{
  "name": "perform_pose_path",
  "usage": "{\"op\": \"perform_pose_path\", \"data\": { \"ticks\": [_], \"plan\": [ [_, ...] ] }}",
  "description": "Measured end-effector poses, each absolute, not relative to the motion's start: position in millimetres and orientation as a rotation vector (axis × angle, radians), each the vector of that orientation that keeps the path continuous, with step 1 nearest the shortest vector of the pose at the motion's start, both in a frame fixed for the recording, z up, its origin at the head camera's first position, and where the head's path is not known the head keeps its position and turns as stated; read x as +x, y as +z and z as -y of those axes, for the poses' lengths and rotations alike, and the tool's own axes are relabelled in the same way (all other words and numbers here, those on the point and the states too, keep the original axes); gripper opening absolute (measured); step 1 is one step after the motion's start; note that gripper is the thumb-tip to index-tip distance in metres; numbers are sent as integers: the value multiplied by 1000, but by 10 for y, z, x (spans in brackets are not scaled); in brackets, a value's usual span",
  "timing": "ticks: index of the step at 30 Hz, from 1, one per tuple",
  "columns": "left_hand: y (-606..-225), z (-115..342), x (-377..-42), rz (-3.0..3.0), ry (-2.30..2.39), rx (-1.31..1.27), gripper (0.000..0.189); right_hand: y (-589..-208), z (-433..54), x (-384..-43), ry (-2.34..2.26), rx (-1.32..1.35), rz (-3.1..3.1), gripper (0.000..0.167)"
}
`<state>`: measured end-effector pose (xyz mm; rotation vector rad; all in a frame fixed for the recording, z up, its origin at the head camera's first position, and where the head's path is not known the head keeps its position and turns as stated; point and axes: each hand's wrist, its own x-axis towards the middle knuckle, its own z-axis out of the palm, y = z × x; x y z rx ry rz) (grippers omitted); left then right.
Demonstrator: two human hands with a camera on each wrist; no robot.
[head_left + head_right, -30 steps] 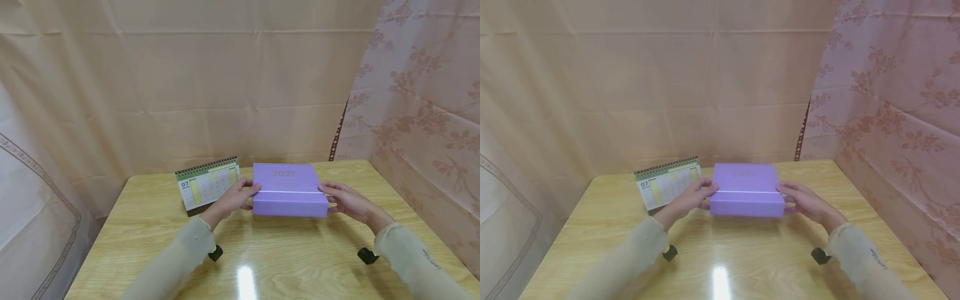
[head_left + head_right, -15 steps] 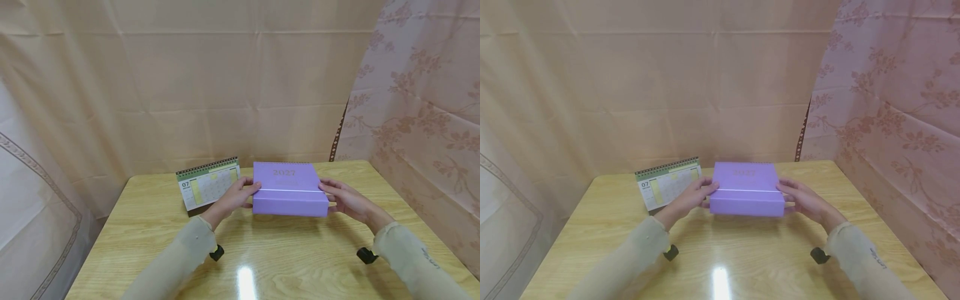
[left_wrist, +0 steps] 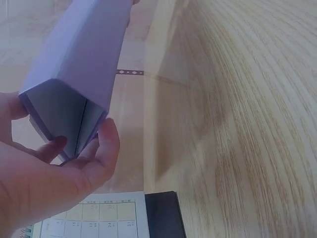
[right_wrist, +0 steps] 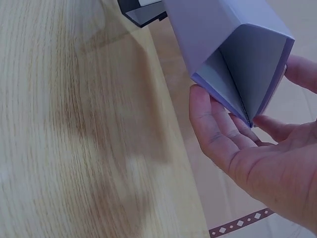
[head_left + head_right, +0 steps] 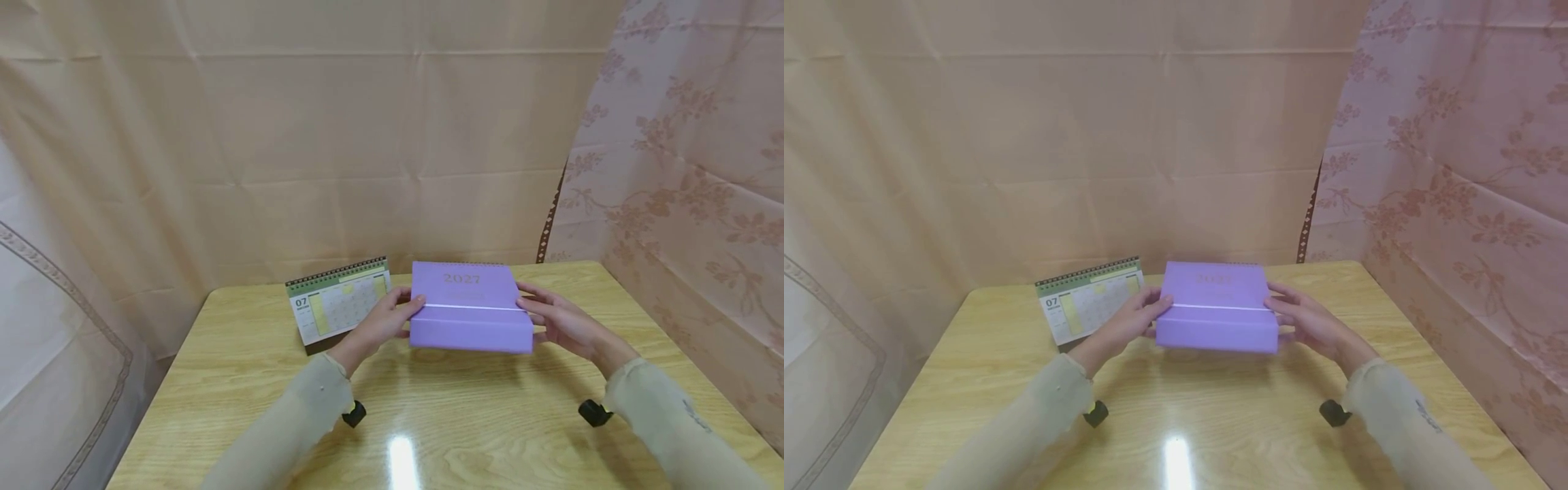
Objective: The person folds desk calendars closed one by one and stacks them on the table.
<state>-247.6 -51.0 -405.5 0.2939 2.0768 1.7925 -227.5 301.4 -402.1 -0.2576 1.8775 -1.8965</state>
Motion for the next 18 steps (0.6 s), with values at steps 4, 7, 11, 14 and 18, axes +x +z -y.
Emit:
{"op": "perform_pose_path", "data": {
  "ticks": [4,7,11,14,18],
  "plan": [
    [-4052,517,-2467,-2038,1808,329,62,-4010,-3005,-2287,-1912,-242,-1863,73],
    [-4046,516,-2452,-2022,1811,355,62,-4015,-3002,-2294,-1935,-221,-1846,72],
    [-4054,501,-2435,-2007,1824,356,63,-4033,-2999,-2301,-1955,-205,-1844,72],
    [-4073,482,-2425,-1993,1864,323,65,-4046,-2994,-2306,-1951,-200,-1867,72],
    [-4111,452,-2432,-1980,1939,285,69,-4059,-2985,-2313,-1933,-195,-1901,74]
  ]
}}
